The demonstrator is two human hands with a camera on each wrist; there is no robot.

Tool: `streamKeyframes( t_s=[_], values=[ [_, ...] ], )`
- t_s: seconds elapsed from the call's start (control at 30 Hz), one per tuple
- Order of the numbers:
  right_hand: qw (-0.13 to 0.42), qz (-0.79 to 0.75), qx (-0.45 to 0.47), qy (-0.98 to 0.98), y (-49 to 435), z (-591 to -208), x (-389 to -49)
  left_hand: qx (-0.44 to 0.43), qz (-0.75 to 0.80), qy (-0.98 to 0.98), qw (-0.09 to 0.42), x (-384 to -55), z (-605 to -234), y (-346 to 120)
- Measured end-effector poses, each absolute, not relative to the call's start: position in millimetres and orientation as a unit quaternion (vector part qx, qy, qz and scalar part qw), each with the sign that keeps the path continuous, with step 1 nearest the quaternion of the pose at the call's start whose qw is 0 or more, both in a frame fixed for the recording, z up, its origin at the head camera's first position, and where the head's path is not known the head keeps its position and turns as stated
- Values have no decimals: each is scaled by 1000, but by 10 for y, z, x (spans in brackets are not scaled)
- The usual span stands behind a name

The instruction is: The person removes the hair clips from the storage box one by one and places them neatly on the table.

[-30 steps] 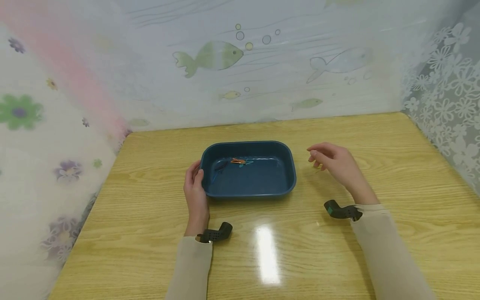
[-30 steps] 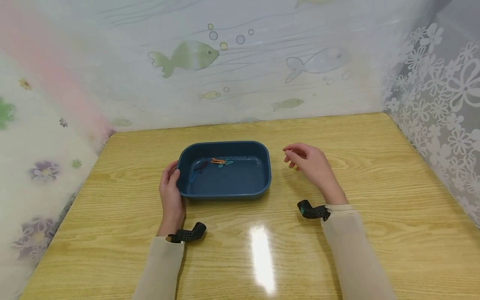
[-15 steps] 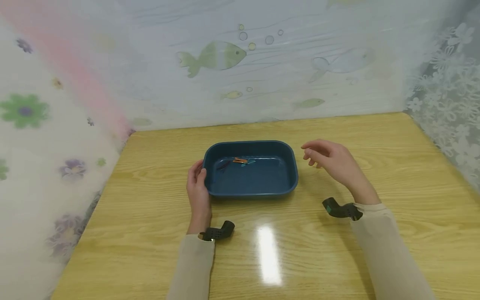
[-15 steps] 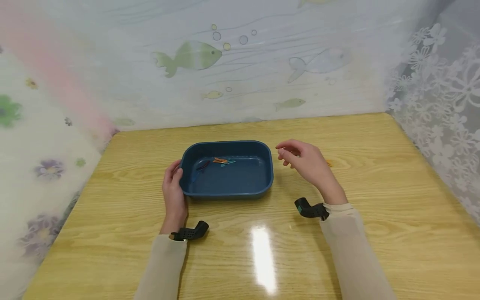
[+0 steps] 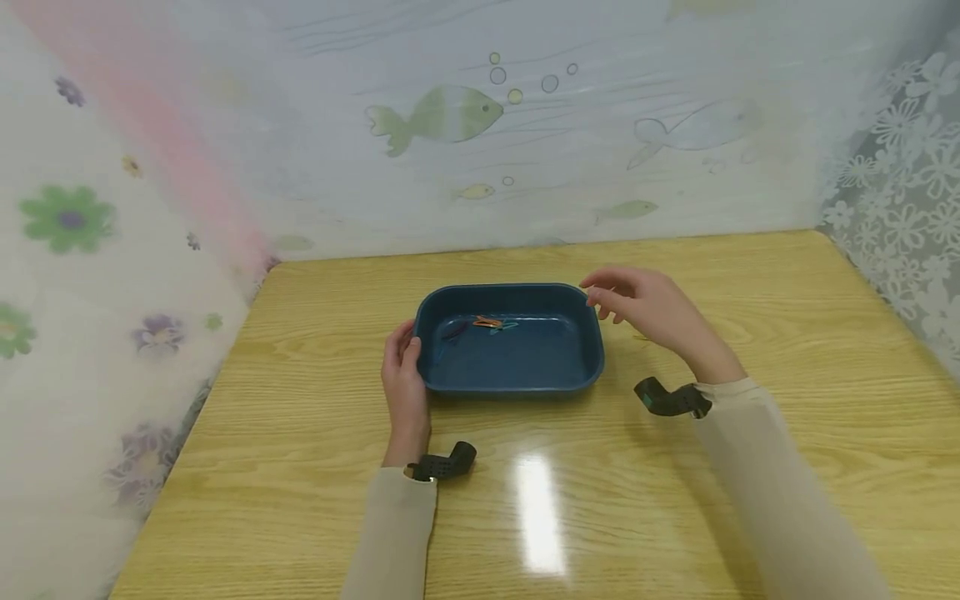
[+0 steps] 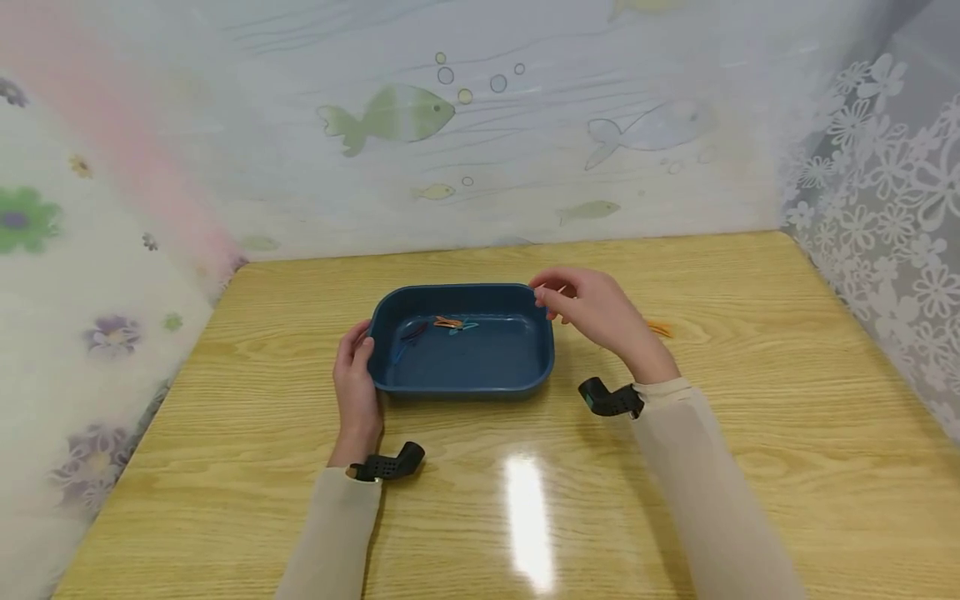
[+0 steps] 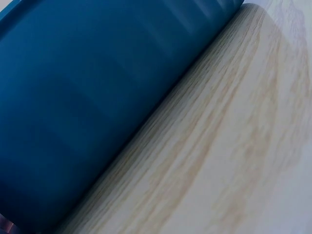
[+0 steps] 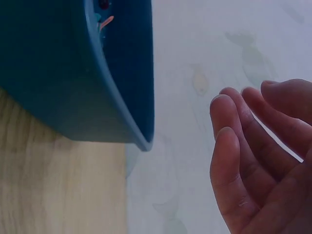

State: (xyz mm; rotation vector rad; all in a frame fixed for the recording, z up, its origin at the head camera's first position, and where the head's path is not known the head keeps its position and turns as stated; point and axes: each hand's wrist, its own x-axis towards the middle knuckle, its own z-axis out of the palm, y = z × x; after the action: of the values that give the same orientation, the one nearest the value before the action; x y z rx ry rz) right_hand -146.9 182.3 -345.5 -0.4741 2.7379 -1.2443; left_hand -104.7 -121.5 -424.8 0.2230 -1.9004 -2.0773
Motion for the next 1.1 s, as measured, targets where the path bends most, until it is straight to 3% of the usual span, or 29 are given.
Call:
streamKeyframes(
  t_s=[0.5, 1.1],
  values=[
    [104, -361, -214, 902, 1419, -3400, -1754, 81, -730, -660, 159, -1044, -4228, -1214],
    [215, -331, -261, 881, 1085, -3578, -2026, 85, -743, -643, 165, -1146, -4439, -1268]
  ],
)
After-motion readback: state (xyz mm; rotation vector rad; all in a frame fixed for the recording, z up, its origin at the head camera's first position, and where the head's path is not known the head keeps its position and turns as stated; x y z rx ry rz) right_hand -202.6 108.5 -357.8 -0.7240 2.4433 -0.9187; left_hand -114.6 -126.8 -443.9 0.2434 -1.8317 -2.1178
